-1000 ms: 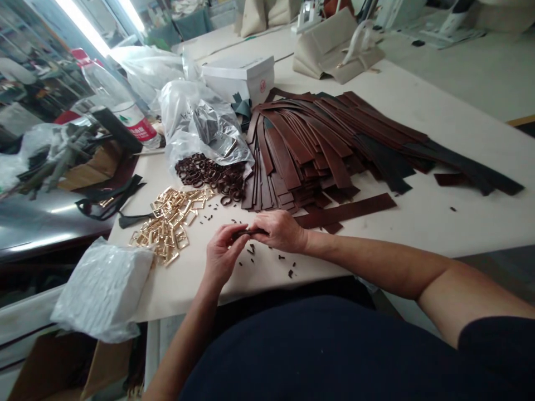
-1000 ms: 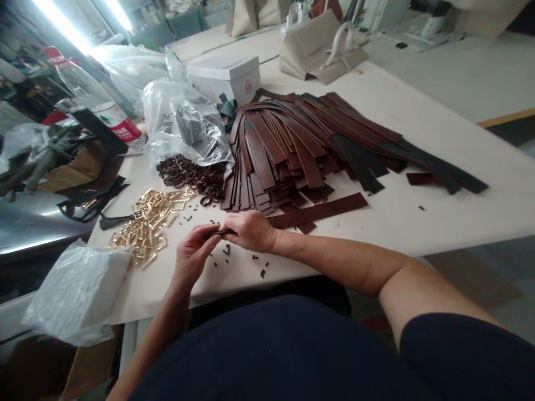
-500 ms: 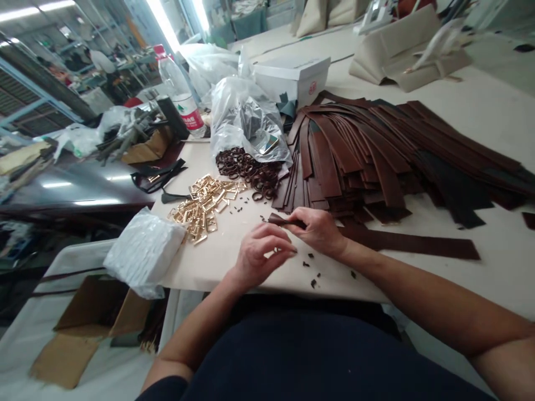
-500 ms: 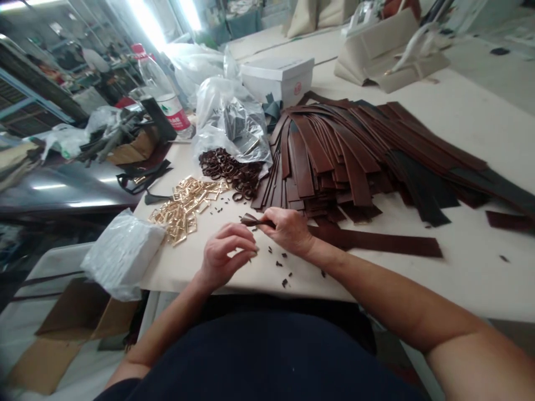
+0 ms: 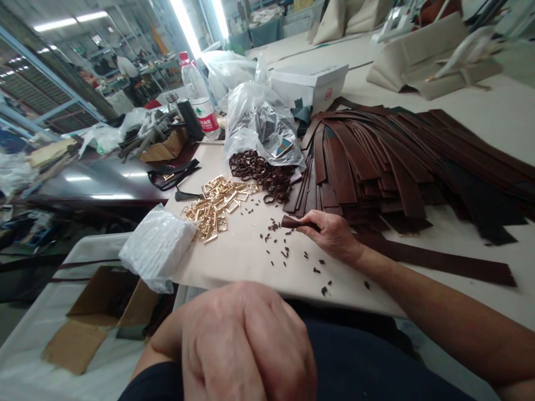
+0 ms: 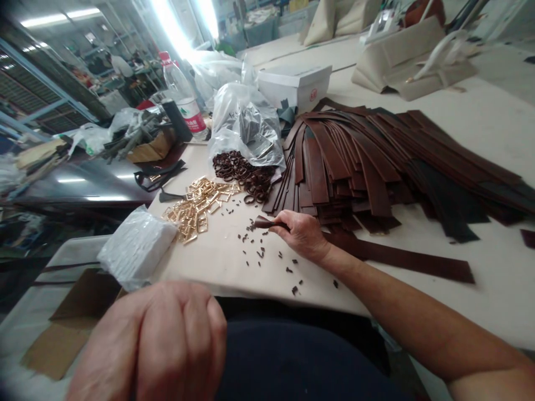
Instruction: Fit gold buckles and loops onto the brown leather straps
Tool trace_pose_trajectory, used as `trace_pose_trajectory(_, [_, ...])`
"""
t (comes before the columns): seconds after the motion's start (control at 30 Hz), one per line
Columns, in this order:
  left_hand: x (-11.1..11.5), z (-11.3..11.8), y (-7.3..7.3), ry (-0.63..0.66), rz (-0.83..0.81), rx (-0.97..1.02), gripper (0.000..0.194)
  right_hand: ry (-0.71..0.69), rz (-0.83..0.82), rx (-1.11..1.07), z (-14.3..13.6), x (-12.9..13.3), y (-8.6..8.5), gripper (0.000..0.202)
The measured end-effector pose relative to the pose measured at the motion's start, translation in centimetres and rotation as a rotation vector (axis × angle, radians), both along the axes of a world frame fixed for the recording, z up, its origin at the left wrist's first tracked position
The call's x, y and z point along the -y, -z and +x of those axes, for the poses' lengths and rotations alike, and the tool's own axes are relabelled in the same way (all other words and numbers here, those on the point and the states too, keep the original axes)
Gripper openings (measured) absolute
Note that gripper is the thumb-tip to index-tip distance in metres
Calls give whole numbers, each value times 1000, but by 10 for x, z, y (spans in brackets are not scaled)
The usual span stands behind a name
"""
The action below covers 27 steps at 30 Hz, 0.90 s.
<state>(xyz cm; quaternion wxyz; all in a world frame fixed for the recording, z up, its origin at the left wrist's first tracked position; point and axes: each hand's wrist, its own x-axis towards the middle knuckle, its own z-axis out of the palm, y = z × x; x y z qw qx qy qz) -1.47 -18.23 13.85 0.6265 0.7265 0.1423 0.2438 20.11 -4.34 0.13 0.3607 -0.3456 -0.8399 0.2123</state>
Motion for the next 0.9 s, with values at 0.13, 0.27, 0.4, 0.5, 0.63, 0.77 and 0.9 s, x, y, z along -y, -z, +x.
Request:
trace_pose_trajectory(0.13, [-64,-20,22,-466,133,43,29,-7,-42,1,-3,2,-2,8])
trace_pose_trajectory(0.27, [-133,-38,77,-1022,264,-366,23,-8,-29,1,-5,3,-4,7])
trace_pose_trajectory(0.4, [-169,-37,117,-984,594,-855,9,-3,-57,-6,-3,3,-4,6])
trace_pose_trajectory(0.5, [-181,-30,122,-917,652,-965,5,15,-81,-18,-2,3,-3,5])
trace_pose_trajectory(0.63, [-184,-22,117,-1043,574,-839,3,40,-156,-94,-1,-1,-1,9])
trace_pose_trajectory(0.77, [-166,-10,114,-1137,91,-255,21,80,-245,-235,1,-8,-5,15])
trace_pose_trajectory(0.9, [-147,7,111,-1030,-337,185,36,165,-220,-316,4,-14,-11,15])
